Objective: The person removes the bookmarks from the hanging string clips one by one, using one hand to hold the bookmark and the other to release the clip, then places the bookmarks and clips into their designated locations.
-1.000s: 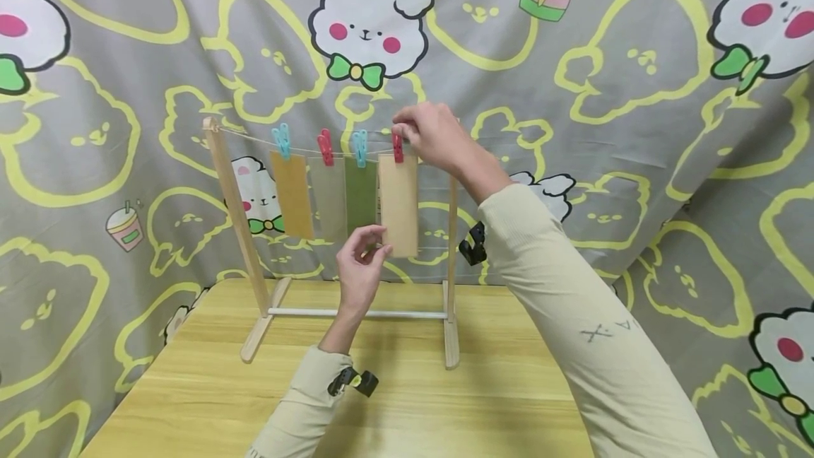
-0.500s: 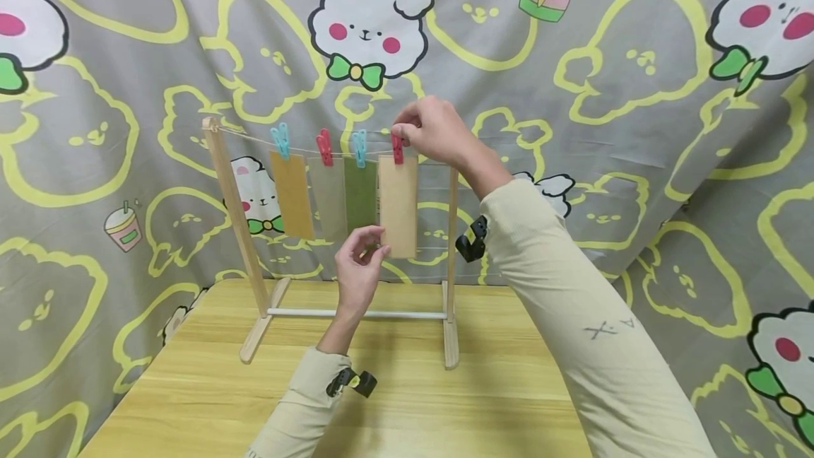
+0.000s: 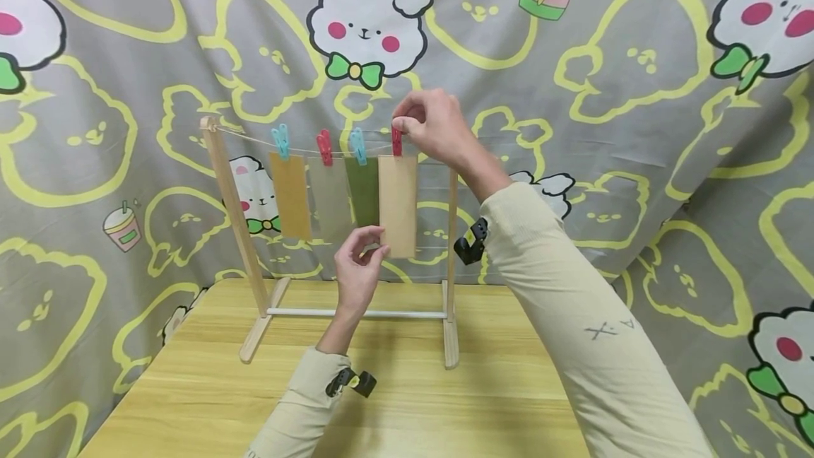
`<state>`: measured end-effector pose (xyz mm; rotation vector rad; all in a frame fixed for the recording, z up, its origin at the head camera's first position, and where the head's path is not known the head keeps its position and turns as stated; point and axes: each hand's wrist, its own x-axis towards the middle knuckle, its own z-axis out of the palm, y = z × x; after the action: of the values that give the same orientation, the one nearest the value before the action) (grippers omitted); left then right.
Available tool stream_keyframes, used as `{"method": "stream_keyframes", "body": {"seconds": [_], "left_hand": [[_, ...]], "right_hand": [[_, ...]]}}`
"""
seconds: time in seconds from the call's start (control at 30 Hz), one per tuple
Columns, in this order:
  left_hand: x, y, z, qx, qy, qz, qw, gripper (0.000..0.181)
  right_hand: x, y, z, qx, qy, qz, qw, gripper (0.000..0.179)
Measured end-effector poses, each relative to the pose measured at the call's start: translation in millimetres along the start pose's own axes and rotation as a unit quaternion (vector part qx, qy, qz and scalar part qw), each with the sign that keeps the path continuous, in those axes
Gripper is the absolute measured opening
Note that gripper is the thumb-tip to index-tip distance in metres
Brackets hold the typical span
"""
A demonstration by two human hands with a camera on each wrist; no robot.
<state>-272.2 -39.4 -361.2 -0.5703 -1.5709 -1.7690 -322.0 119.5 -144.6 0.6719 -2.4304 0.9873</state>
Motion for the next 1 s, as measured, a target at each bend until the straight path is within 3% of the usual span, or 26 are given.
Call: {"method": "stream_keyframes", "body": {"seconds": [0.37,1.0], "left_hand": [[-2.6,0.1,-1.1,0.010,-0.003,-0.004,0.9999,0.030],[-11.2,14.0,-6.0,0.014,-0.012,0.004,0.9998,0.030]], "right_hand": [[-0.9,-3.9,0.2,0.024,0.080,-0.032,0.9960,0.012],[-15.5,-0.5,-21.1,0.130,0.113,-0.045,0.9841,0.016]]}}
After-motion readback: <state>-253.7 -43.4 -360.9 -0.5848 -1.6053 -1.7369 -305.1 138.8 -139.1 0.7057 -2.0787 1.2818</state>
